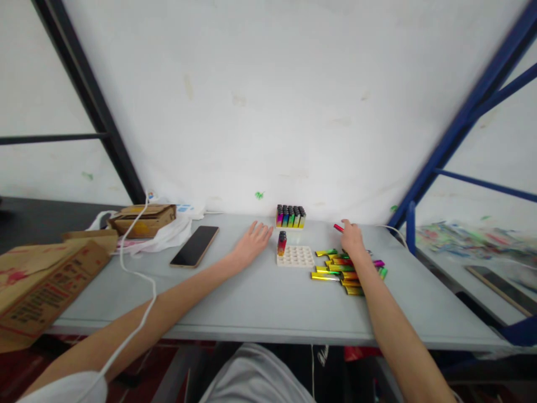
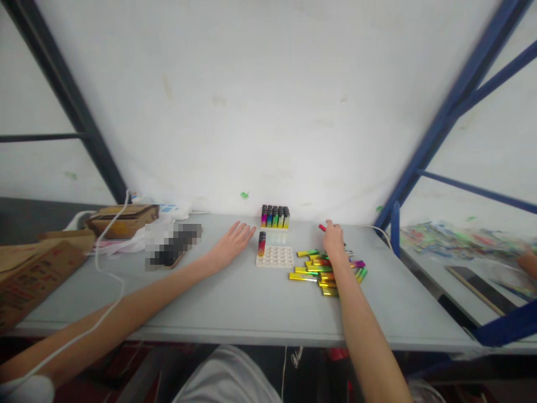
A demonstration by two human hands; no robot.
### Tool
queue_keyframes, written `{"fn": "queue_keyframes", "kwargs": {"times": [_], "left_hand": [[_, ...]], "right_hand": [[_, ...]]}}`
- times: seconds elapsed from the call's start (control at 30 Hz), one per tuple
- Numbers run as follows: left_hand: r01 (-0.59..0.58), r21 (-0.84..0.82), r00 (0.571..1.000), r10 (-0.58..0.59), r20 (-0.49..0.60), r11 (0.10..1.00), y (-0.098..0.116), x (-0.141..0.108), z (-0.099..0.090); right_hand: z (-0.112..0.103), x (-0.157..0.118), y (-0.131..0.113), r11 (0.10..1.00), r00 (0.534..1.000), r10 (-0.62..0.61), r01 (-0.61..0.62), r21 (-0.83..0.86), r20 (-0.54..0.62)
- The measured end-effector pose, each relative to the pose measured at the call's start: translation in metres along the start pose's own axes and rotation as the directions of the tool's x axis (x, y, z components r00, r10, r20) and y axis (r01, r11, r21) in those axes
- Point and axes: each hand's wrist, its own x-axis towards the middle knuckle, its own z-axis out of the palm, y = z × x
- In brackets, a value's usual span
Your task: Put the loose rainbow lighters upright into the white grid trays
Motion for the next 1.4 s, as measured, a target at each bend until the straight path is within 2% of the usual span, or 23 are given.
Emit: {"fn": "queue_keyframes", "kwargs": {"times": [0.13,0.2,0.23,0.3,0.4,0.43,0.5,0.57,0.7,0.83,0.93,1.03,1.3,1.4], "left_hand": [[0.028,0.072,1.000,-0.028,-0.006,0.997,0.002,-0.007,-0.004],[0.028,0.075,1.000,-0.028,0.007,0.997,0.004,-0.010,-0.007],[0.027,0.069,0.999,-0.029,0.017,0.997,0.004,-0.011,-0.009],[0.037,0.049,0.999,-0.039,0.030,0.998,0.003,-0.012,-0.012],[0.108,-0.011,0.994,-0.108,0.023,0.994,0.001,-0.011,-0.015],[0.145,-0.043,0.989,-0.144,0.019,0.988,-0.001,-0.010,-0.015],[0.204,-0.139,0.979,-0.203,0.027,0.969,-0.004,-0.008,-0.016],[0.186,-0.275,0.982,-0.177,0.060,0.943,-0.008,-0.006,-0.019],[0.054,-0.489,0.995,-0.004,0.102,0.870,-0.011,-0.010,-0.026],[0.017,-0.490,0.994,0.039,0.105,0.871,-0.003,-0.014,-0.028],[0.016,-0.473,0.995,0.034,0.097,0.881,0.007,-0.014,-0.026],[0.016,-0.482,0.996,0.029,0.086,0.876,0.014,-0.013,-0.023],[0.037,-0.484,0.996,0.004,0.084,0.874,0.019,-0.010,-0.018],[0.047,-0.472,0.996,-0.006,0.087,0.880,0.020,-0.009,-0.018]], "right_hand": [[-0.005,0.005,-0.008,0.976,0.999,0.027,-0.022,0.216,-0.021],[-0.006,0.004,-0.016,0.912,0.999,0.052,-0.048,0.407,0.000],[-0.006,0.002,-0.021,0.852,0.998,0.056,-0.063,0.519,0.029],[-0.006,-0.004,-0.034,0.669,0.994,0.028,-0.096,0.737,0.105],[-0.009,-0.016,-0.055,0.382,0.980,-0.073,-0.143,0.913,0.185],[-0.011,-0.020,-0.062,0.323,0.972,-0.112,-0.162,0.932,0.207],[-0.015,-0.028,-0.073,0.266,0.953,-0.178,-0.194,0.944,0.246],[-0.018,-0.034,-0.080,0.282,0.945,-0.202,-0.196,0.939,0.257],[-0.020,-0.042,-0.088,0.438,0.979,-0.151,-0.060,0.897,0.139],[-0.018,-0.048,-0.091,0.558,0.994,-0.110,0.081,0.826,-0.024],[-0.017,-0.051,-0.094,0.607,0.995,-0.063,0.103,0.788,-0.082],[-0.013,-0.054,-0.096,0.600,0.994,-0.064,0.105,0.793,-0.083],[-0.010,-0.062,-0.108,0.563,0.981,-0.178,0.169,0.809,-0.081],[-0.013,-0.067,-0.111,0.528,0.962,-0.273,0.154,0.835,-0.005]]}}
